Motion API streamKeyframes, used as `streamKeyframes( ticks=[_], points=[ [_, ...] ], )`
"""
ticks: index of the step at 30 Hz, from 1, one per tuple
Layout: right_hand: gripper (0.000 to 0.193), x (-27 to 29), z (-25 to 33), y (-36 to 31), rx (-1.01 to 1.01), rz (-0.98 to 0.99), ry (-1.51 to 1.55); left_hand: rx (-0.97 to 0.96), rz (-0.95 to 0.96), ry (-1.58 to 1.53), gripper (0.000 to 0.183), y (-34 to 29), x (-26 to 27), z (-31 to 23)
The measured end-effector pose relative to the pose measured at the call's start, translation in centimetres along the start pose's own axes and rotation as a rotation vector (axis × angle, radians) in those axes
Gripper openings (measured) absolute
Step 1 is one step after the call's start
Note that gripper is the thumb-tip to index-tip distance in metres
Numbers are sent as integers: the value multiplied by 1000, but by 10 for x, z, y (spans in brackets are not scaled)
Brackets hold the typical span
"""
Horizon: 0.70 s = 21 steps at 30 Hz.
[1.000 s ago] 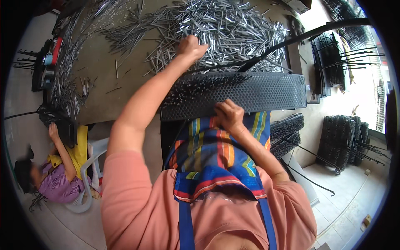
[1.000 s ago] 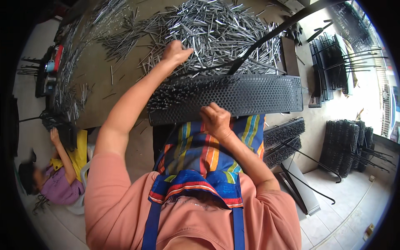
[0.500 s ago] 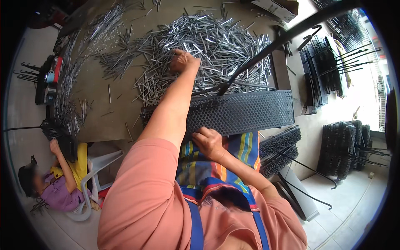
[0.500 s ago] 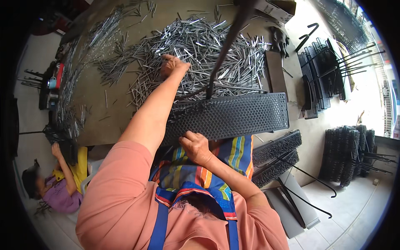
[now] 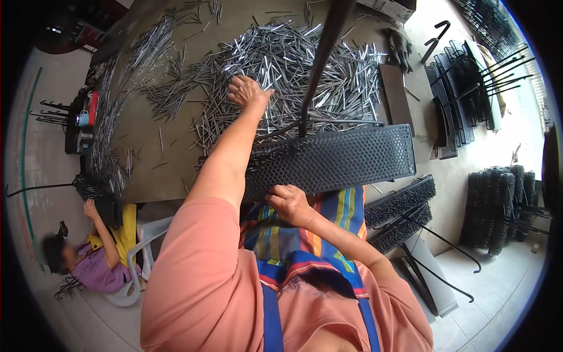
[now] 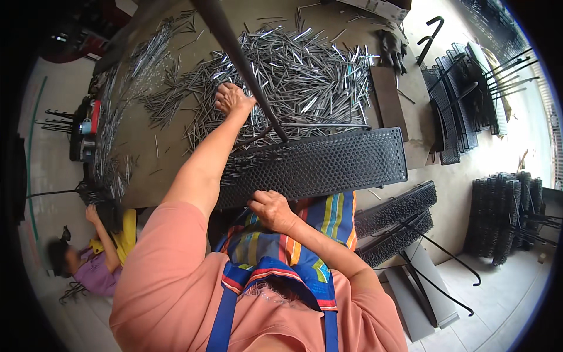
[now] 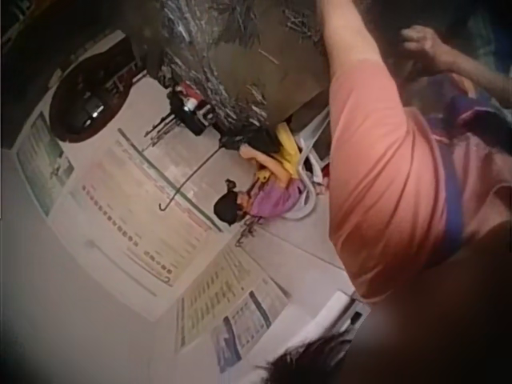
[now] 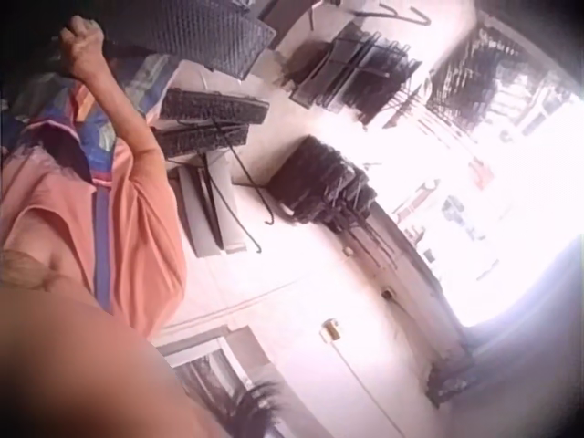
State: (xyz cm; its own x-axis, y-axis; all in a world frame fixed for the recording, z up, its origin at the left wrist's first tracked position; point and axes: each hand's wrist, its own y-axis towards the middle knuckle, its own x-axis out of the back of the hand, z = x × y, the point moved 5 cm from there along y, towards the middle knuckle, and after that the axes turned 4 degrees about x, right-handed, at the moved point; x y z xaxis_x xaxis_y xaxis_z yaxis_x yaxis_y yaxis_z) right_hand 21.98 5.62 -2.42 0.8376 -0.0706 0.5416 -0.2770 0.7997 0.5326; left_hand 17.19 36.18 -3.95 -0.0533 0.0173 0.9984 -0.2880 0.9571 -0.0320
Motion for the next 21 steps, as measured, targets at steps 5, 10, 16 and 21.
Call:
streamKeyframes(
  ticks=[5, 10, 16, 21],
  points=[
    [22, 0, -3, -4, 36, 44, 23, -44, 62, 281, 92, 17, -9, -1],
    [23, 7, -6, -5, 36, 47, 71, -104, 314, 163, 65, 29, -29, -10],
    [24, 4, -4, -4, 65, 54, 120, 206, 8, -18, 86, 48, -55, -13],
    [24, 0, 7, 2, 90, 58, 135, 129, 152, -420, 58, 74, -70, 33]
  ],
)
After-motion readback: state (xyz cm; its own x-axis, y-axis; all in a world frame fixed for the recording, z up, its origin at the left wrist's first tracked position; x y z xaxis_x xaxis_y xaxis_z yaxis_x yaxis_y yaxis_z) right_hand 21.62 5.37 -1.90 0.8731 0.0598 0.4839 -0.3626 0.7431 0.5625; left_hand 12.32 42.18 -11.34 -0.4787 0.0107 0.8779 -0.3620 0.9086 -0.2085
